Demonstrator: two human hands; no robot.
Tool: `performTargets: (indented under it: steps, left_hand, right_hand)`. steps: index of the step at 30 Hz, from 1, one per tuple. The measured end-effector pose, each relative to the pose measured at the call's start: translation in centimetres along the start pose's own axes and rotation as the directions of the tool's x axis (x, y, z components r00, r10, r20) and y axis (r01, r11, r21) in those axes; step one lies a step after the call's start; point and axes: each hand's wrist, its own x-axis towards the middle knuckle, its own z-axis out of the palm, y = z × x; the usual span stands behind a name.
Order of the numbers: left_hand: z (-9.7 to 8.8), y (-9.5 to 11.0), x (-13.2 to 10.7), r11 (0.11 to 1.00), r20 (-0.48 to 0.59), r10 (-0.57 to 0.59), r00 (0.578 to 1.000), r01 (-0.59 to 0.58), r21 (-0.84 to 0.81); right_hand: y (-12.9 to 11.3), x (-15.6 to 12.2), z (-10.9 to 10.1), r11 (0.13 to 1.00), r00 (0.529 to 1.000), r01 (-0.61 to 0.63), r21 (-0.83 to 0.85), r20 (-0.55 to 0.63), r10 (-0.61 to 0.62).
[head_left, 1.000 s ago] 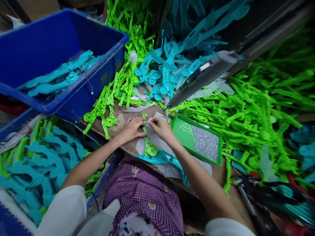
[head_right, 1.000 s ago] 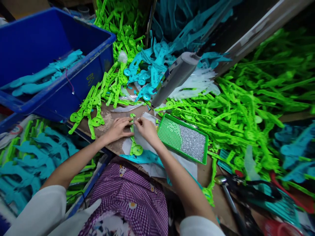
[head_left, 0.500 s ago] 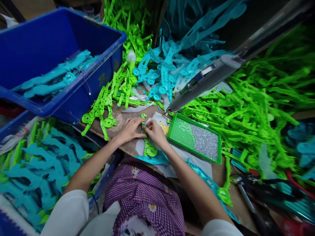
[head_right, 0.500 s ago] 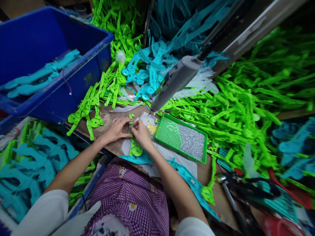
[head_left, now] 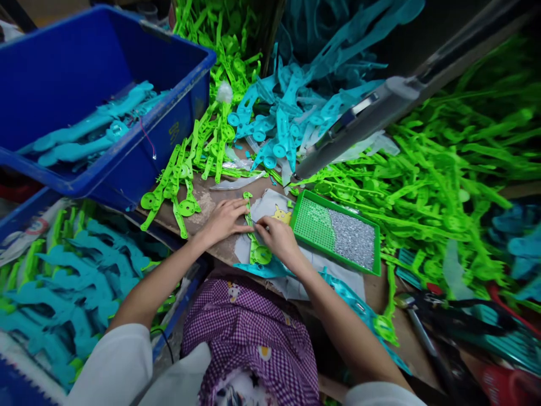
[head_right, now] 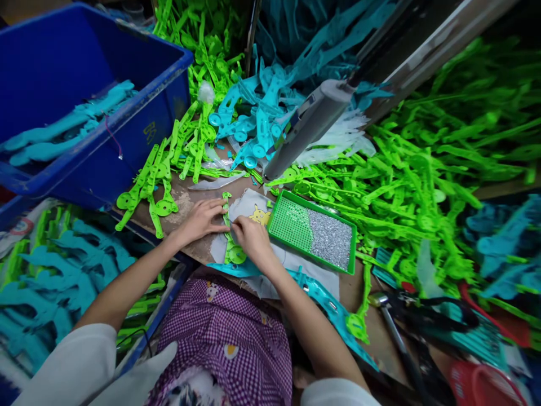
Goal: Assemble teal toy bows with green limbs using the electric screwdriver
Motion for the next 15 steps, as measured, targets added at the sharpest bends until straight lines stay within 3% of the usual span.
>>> performTargets:
  steps: [3, 7, 11, 15]
  left_hand:
    - [-0.1, 0.0, 0.0, 1.0, 0.003, 0.006, 1.0, -0.006, 0.006]
    - [-0.4, 0.1, 0.1, 1.0, 0.02, 0.0, 1.0, 0.0, 0.002]
    - [-0.4, 0.2, 0.2, 1.0, 0.02, -0.009, 1.0, 0.009, 0.015]
    - [-0.4, 0.3, 0.2, 0.999, 0.011, -0.029, 1.0, 0.029, 0.041]
  right_hand:
    - [0.5, -0.7, -0.8, 0.996, 0.996, 0.082, 0.042, 0.033, -0.083]
    - [0.3, -0.8, -2.0, 0.987, 0.974, 0.107, 0.116, 0.186, -0.127]
    - [-0.3, -0.8, -2.5, 0.998, 0.978, 0.068, 0.0, 0.197, -0.067]
    - [-0.9, -0.6, -2.3, 0.989, 0.971, 0.127, -0.076, 0.211, -0.109]
